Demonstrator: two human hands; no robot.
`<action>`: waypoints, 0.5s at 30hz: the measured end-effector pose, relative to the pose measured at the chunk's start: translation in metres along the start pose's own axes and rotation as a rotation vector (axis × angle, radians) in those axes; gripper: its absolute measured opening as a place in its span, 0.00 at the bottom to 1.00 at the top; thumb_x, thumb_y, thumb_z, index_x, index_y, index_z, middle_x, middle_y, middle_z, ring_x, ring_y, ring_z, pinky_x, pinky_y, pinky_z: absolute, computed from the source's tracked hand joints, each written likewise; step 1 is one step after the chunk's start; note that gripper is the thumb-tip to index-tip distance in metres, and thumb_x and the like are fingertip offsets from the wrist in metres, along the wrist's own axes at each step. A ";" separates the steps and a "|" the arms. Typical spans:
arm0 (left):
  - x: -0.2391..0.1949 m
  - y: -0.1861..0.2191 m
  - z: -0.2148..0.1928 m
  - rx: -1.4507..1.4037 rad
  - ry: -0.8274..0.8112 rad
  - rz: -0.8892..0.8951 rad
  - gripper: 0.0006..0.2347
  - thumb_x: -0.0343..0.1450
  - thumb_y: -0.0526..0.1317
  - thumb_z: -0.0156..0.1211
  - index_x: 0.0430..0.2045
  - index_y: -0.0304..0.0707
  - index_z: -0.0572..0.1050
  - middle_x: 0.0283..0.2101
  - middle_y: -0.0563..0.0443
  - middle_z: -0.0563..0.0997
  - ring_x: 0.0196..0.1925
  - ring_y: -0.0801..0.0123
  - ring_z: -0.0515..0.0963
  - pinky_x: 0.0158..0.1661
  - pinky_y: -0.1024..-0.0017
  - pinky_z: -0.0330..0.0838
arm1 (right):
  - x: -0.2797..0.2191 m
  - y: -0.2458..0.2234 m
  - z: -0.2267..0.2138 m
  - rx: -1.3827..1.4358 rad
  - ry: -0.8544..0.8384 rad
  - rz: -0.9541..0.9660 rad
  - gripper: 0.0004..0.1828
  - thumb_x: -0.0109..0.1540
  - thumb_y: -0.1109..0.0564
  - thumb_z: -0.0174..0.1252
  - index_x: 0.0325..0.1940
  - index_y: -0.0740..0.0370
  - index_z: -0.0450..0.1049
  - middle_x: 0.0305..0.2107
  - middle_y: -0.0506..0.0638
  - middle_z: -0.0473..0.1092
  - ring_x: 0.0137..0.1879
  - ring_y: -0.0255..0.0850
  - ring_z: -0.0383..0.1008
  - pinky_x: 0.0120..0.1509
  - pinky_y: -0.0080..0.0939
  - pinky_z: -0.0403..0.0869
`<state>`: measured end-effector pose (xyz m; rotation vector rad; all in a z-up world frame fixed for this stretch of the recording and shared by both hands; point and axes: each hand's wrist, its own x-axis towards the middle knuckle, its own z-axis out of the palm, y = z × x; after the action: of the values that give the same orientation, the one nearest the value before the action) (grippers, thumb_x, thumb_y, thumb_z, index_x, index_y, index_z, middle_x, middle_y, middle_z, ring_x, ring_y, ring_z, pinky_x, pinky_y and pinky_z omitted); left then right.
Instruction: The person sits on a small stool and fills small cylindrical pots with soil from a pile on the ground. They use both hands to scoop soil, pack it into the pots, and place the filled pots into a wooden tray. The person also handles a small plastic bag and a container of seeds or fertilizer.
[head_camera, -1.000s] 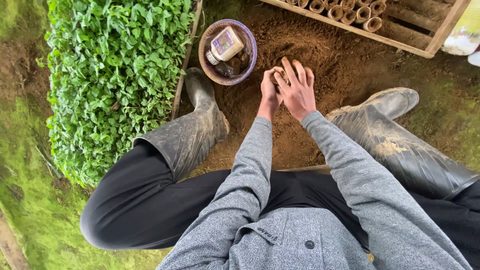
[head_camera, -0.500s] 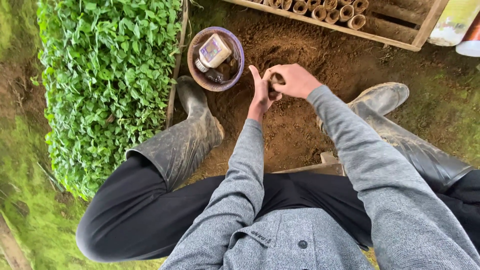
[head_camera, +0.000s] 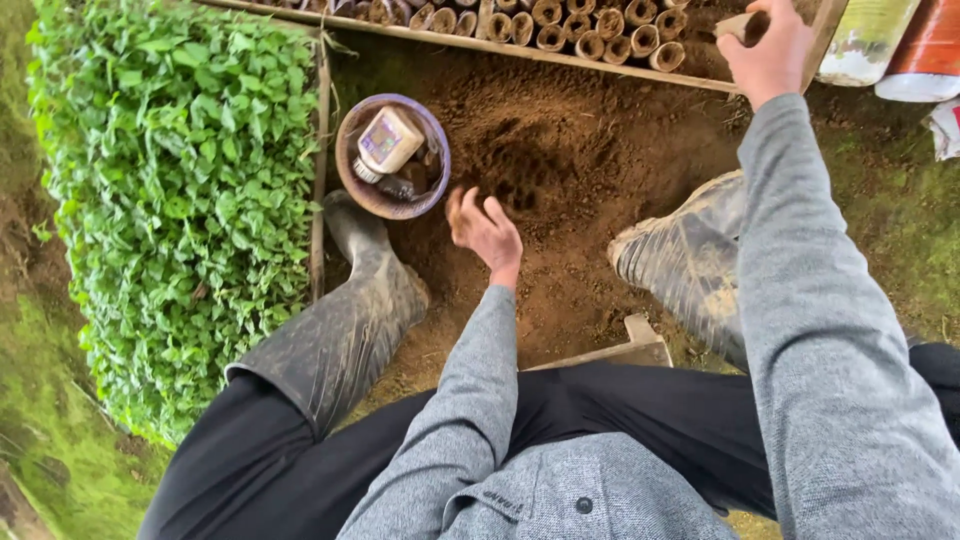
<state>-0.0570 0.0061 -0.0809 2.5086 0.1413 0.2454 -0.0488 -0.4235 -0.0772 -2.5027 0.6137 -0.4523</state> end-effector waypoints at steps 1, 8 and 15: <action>-0.003 -0.005 0.003 0.002 -0.007 0.001 0.13 0.77 0.47 0.41 0.49 0.46 0.70 0.64 0.51 0.70 0.69 0.64 0.63 0.63 0.60 0.45 | 0.002 -0.003 0.008 -0.002 -0.002 0.007 0.19 0.60 0.62 0.74 0.53 0.67 0.77 0.41 0.63 0.75 0.46 0.55 0.74 0.48 0.52 0.77; -0.001 -0.047 0.033 0.165 -0.161 -0.275 0.31 0.77 0.58 0.18 0.72 0.36 0.42 0.77 0.36 0.44 0.80 0.48 0.41 0.72 0.37 0.27 | 0.020 0.008 0.077 0.029 -0.032 0.119 0.21 0.57 0.70 0.68 0.49 0.61 0.69 0.42 0.55 0.70 0.46 0.48 0.67 0.50 0.46 0.72; 0.001 -0.038 0.034 0.235 -0.104 -0.246 0.32 0.78 0.58 0.19 0.73 0.33 0.46 0.76 0.33 0.52 0.79 0.45 0.50 0.74 0.43 0.30 | 0.029 -0.040 0.066 0.174 0.231 -0.054 0.29 0.52 0.78 0.70 0.46 0.61 0.61 0.38 0.54 0.73 0.41 0.47 0.78 0.49 0.45 0.83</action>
<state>-0.0510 0.0177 -0.1296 2.6963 0.4562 -0.0026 0.0169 -0.3812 -0.1031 -2.3239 0.5678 -0.7886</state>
